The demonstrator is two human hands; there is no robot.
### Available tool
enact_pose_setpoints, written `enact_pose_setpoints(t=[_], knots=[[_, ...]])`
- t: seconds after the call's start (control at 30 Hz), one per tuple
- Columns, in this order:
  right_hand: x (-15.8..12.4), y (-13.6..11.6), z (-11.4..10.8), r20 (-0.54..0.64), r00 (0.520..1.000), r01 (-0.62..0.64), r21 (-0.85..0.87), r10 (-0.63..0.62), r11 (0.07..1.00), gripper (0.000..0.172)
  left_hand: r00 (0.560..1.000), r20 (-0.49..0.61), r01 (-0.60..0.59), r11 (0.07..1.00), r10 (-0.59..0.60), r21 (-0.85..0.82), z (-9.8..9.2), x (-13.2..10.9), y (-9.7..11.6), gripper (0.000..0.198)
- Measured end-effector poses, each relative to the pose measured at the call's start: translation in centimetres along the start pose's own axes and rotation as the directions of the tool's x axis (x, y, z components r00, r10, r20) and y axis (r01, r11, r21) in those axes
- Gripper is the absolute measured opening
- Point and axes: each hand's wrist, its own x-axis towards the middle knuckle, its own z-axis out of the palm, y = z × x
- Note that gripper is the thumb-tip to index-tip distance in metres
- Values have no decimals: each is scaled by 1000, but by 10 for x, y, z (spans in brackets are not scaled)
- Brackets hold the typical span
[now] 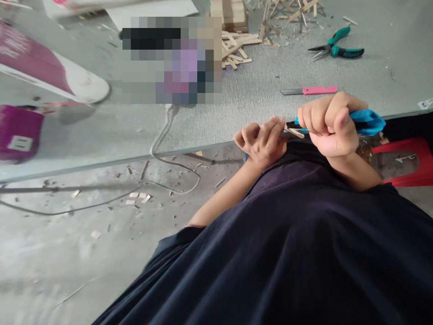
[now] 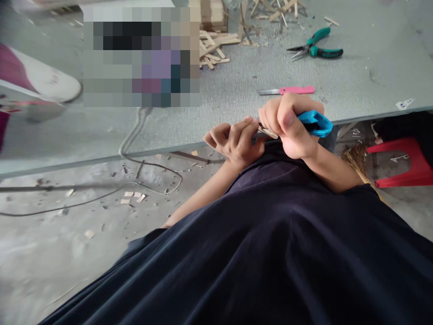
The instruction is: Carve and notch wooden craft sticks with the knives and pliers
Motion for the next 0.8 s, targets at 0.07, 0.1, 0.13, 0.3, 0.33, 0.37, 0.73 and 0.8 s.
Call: enact_pose_setpoints(t=[0.07,0.1,0.13,0.3,0.33,0.37,0.73,0.8], knots=[[3,-1,2,-22,999,-29,-40,28,999,70,1000,-15,-5,1000,5,2,0,0,1,46],[5,-2,3,-33,999,-29,-46,28,998,71,1000,-3,5,1000,-5,-9,0,0,1,45],[6,-2,4,-38,999,-25,-47,23,999,72,1000,18,23,999,-22,-26,0,0,1,45],[11,-6,6,-7,1000,-7,-17,7,1000,71,974,182,153,983,-131,-107,-1,0,2,51],[11,-7,6,1,1000,9,20,-9,1000,68,970,199,165,980,-141,-110,-1,0,3,51],[12,-8,6,5,1000,28,61,-29,998,65,968,207,169,980,-144,-109,-1,0,3,51],[23,-29,-14,76,973,-183,-323,218,929,69,964,233,163,976,-127,-144,-5,4,4,43],[38,-59,-36,110,954,-215,-389,277,896,61,962,241,169,976,-132,-141,-5,4,4,42]])
